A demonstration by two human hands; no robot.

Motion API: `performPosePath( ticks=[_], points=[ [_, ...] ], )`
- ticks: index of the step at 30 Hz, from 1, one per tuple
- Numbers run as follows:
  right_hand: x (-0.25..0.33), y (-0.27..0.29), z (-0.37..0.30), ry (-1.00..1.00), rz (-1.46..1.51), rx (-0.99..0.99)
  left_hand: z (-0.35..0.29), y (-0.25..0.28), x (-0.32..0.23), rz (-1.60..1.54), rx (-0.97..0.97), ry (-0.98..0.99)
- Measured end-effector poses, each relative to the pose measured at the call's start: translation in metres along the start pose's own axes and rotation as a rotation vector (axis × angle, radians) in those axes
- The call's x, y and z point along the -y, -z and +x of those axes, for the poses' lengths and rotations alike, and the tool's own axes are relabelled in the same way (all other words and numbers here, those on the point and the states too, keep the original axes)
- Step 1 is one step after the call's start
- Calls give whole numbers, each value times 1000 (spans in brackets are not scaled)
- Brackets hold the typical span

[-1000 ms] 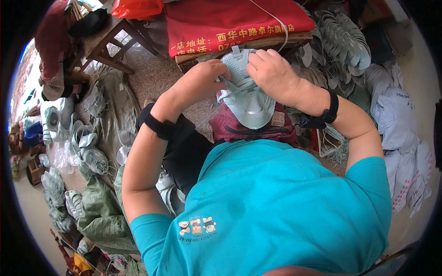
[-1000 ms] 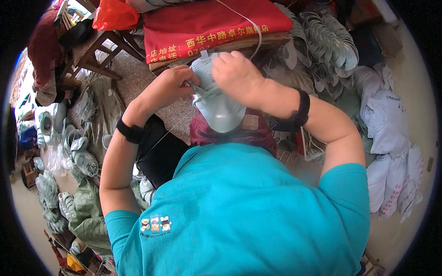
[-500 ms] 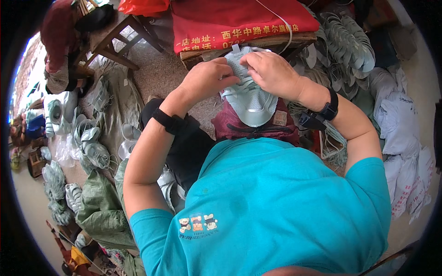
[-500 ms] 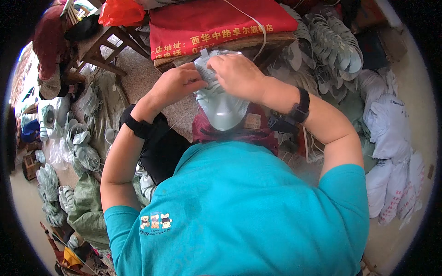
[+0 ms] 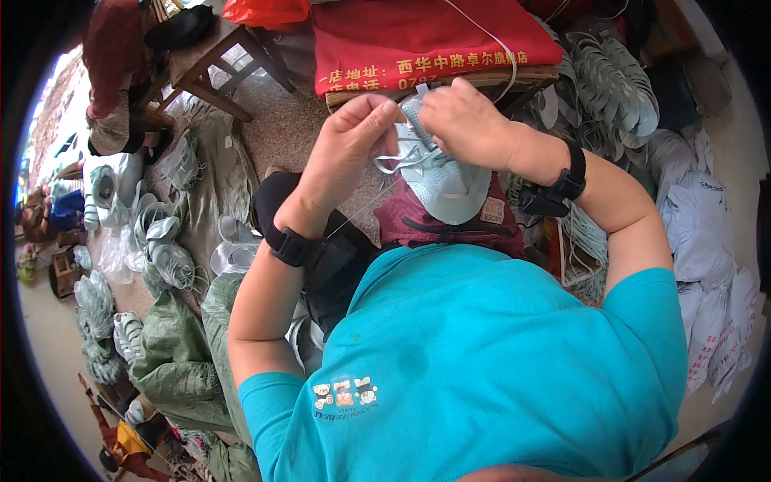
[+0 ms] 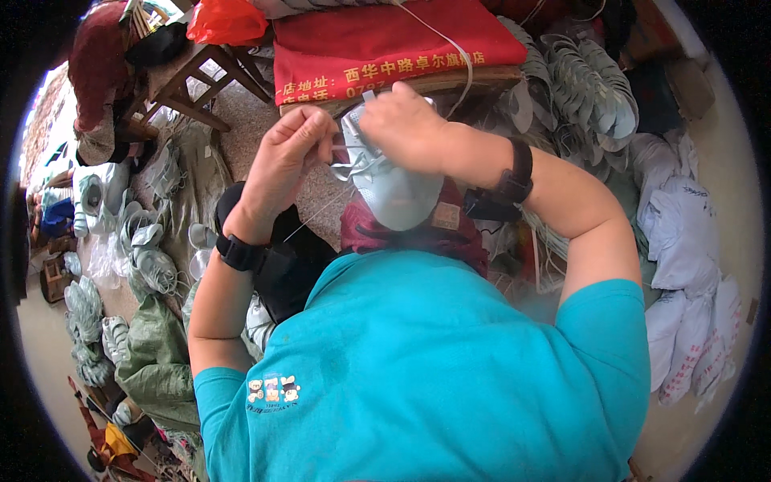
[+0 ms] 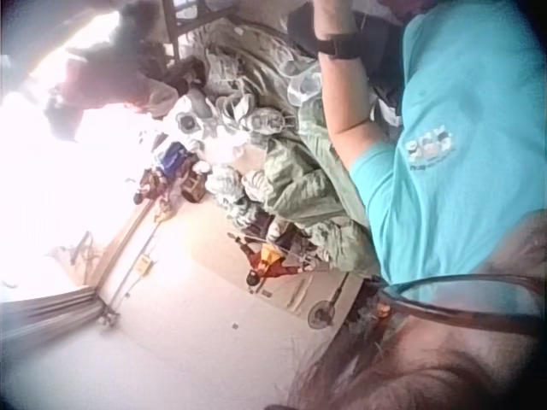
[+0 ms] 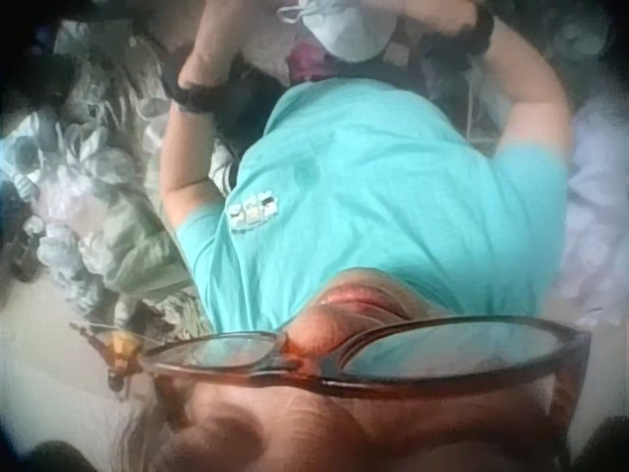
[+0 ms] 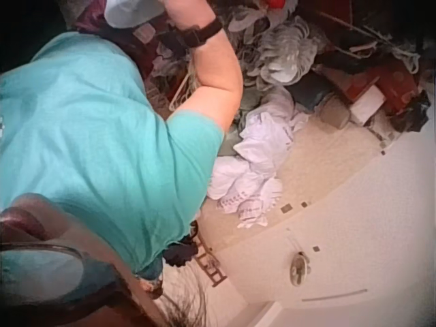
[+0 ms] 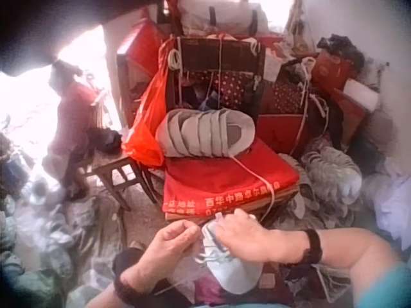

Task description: The person sits on the floor in a cluttered room and threads shoelaces through the eyelets of a light-colored sneaker. They pull the laces tight and adjust the fit, repeating the process on multiple shoes.

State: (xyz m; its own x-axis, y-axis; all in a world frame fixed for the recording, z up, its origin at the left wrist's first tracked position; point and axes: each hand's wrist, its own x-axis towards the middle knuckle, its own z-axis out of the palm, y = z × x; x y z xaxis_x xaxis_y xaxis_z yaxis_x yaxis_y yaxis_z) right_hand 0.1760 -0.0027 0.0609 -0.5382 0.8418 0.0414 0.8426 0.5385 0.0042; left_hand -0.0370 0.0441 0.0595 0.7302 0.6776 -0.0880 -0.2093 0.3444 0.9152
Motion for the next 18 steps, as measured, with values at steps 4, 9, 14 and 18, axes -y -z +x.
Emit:
performPosePath(
  ticks=[4,9,14,18],
  points=[
    [5,-8,7,13,-18,114,-9,10,27,118,-121,19],
    [-12,8,18,-234,1125,14,-20,8,39,-38,-141,57],
    [-7,19,16,-439,1265,123,-27,9,31,9,-128,128],
    [33,23,8,-232,1367,148,-22,9,40,73,-132,-53]
  ],
)
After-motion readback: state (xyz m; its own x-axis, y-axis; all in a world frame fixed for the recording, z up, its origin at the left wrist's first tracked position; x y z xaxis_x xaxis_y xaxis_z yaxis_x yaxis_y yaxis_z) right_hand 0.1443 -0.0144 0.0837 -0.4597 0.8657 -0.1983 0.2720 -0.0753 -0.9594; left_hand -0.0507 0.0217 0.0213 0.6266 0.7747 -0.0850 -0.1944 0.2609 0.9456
